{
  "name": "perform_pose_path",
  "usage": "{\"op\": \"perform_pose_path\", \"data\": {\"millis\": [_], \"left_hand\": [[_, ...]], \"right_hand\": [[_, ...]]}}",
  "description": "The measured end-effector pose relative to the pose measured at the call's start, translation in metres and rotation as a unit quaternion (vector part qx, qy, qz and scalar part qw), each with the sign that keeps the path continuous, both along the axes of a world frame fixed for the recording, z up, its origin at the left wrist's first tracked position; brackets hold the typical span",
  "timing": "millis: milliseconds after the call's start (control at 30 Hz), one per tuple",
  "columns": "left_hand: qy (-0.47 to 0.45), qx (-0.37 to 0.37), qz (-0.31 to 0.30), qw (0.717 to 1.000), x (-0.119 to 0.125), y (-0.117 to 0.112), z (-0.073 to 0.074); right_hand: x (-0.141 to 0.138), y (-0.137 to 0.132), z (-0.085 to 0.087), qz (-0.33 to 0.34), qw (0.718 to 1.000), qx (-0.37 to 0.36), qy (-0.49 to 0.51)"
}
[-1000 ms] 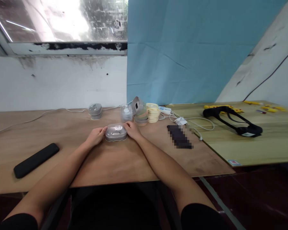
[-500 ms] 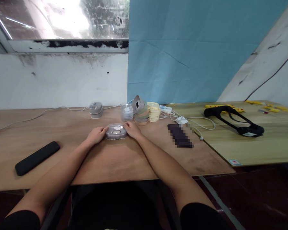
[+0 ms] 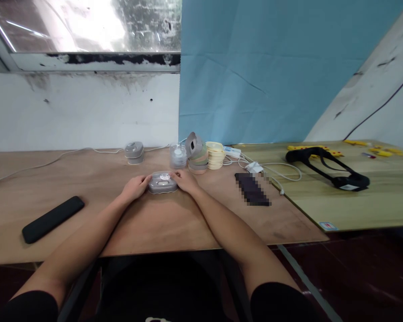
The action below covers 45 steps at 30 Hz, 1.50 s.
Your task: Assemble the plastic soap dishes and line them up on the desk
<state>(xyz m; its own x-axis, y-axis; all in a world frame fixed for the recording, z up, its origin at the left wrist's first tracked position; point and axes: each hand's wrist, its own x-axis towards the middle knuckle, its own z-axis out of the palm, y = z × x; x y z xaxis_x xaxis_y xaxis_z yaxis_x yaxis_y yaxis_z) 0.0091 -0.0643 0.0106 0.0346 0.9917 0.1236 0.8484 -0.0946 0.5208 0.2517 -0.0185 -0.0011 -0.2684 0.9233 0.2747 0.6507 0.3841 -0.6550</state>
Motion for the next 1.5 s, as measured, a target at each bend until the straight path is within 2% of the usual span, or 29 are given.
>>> {"op": "perform_pose_path", "data": {"millis": [100,200,267,367,500,600,700,767,1033,1167,1333,1500], "left_hand": [[-0.06,0.054,-0.002,0.997,-0.001,0.001,-0.001],[-0.097,0.123,-0.104,0.982,-0.002,0.0,0.0],[-0.078,0.122,-0.175,0.974,-0.001,0.0,0.001],[-0.039,0.107,-0.211,0.971,-0.002,-0.001,0.004],[0.048,0.138,-0.153,0.977,-0.008,0.002,0.01],[0.115,0.151,-0.046,0.981,-0.017,0.006,0.012],[0.169,0.162,0.075,0.969,-0.022,0.008,0.009],[0.19,0.165,0.108,0.962,-0.023,0.011,0.006],[0.2,0.189,0.115,0.954,-0.008,0.023,-0.006],[0.194,0.192,0.1,0.957,-0.006,0.03,-0.007],[0.184,0.204,0.095,0.957,-0.006,0.05,-0.006],[0.175,0.188,0.028,0.966,-0.008,0.065,-0.009]], "right_hand": [[0.0,-0.001,0.001,-0.002,1.0,0.005,-0.003],[0.0,-0.002,0.0,0.004,1.0,0.006,0.01],[0.0,0.0,-0.001,0.007,1.0,0.005,0.027],[0.001,0.002,-0.003,-0.005,0.999,0.012,0.052],[0.002,0.003,-0.005,-0.031,0.998,0.013,0.056],[0.002,0.004,-0.006,-0.034,0.999,0.004,0.036],[0.002,0.004,-0.006,-0.024,1.0,0.001,0.015],[0.001,0.003,-0.005,-0.016,1.0,0.002,0.007],[0.0,0.0,-0.002,-0.018,1.0,0.021,-0.015],[0.002,0.004,-0.006,-0.026,0.999,0.036,-0.024],[0.003,0.003,-0.006,-0.024,0.999,0.035,-0.027],[0.004,0.001,-0.005,-0.022,0.999,0.037,-0.03]]}}
